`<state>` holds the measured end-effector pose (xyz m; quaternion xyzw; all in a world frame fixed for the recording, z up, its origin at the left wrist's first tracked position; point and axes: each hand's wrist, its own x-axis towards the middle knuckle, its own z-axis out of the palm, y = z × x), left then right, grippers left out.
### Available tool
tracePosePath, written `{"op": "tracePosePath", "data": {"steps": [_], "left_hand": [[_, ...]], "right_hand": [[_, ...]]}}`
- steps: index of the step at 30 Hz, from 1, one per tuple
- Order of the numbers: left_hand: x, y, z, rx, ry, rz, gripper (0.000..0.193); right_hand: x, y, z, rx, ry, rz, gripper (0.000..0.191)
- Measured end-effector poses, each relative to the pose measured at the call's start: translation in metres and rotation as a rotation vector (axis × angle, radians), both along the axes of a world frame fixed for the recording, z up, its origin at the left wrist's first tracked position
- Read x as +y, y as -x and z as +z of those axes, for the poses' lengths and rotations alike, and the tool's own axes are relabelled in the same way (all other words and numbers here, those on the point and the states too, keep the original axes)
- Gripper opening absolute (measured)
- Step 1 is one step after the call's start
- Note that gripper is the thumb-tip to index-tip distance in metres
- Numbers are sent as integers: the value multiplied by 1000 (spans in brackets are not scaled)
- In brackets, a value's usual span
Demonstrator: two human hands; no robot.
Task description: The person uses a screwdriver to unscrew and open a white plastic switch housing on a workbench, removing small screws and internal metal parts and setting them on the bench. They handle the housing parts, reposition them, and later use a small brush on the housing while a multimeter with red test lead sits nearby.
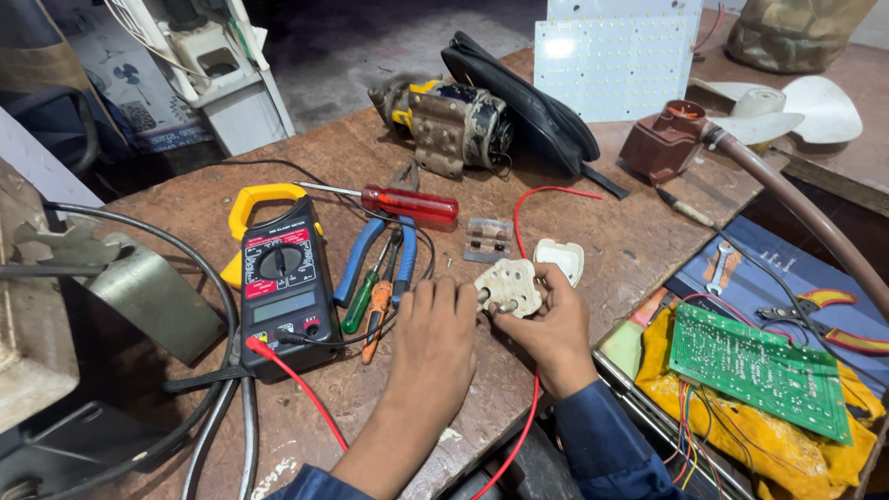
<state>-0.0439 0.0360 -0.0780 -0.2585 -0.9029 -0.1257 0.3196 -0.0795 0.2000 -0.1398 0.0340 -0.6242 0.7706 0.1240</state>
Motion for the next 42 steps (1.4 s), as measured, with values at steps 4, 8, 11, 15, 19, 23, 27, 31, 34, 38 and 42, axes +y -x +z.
{"op": "tracePosePath", "data": {"steps": [4,8,11,15,19,23,27,31,34,38,42], "left_hand": [[-1,1,0,-67,-27,6,29],[-1,0,1,-17,-18,-11,31],[-1,-1,1,19,12,-33,34],[-1,0,-1,-48,15,-10,29],[-3,3,-3,-16,-54,-7,28],[-4,6,-4,27,-108,-26,20],[-4,5,-4,17,-119,-89,23],[-3,3,-2,14,-110,-144,36],[-4,6,1,18,-136,-131,35],[-3,4,-3,-17,-123,-90,26],[-2,6,-4,2,-174,-64,19]], "right_hand": [[0,-1,2,4,-3,4,58],[-2,-1,4,-9,-28,-22,58],[-3,-1,4,3,-28,-18,57],[-3,-2,3,6,-34,-16,58],[-1,-2,6,22,-63,-8,58],[-1,-1,8,20,-38,8,57],[1,-2,8,51,-37,35,55],[1,-1,9,69,-39,17,57],[0,0,13,82,-88,-6,57],[-1,-3,12,50,-92,-12,57],[0,-3,9,55,-79,-4,58]]}}
